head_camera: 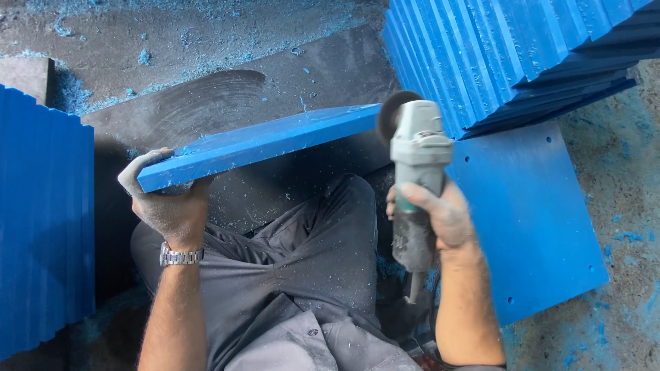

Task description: Grinding the edges of blue plastic boards using an angle grinder.

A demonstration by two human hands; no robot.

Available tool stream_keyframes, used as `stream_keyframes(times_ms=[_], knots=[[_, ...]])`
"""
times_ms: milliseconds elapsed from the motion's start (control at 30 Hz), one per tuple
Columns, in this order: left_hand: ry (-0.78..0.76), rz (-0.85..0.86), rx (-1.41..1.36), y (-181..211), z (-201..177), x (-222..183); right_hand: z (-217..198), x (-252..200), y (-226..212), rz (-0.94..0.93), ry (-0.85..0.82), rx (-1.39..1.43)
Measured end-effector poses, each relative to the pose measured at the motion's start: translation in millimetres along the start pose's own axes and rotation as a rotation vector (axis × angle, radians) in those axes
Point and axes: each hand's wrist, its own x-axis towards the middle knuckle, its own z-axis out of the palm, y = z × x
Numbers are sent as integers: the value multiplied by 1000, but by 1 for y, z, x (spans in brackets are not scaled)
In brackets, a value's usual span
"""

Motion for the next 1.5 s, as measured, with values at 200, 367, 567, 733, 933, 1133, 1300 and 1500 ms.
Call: stream_keyframes(times_ms=[200,367,567,733,933,1133,1300,1500], knots=[[-69,-37,-77,-21,0,-11,-33,3,-1,-122,119,155],[-23,-90,-119,-4,2,-4,-11,-9,5,-159,42,117],[-2,-95,-106,0,5,-4,35,-10,5,-79,-26,33],[27,-159,-188,2,7,-4,99,-13,22,-64,-92,-116],[23,-133,-135,3,7,-2,166,-14,24,-66,-351,-193],[-15,-103,-108,7,3,-1,117,-18,26,15,-221,-131],[-11,-112,-88,0,7,-6,60,-19,23,-121,-19,-17],[-12,-126,-101,3,6,-6,102,-21,28,-63,-160,-85]])
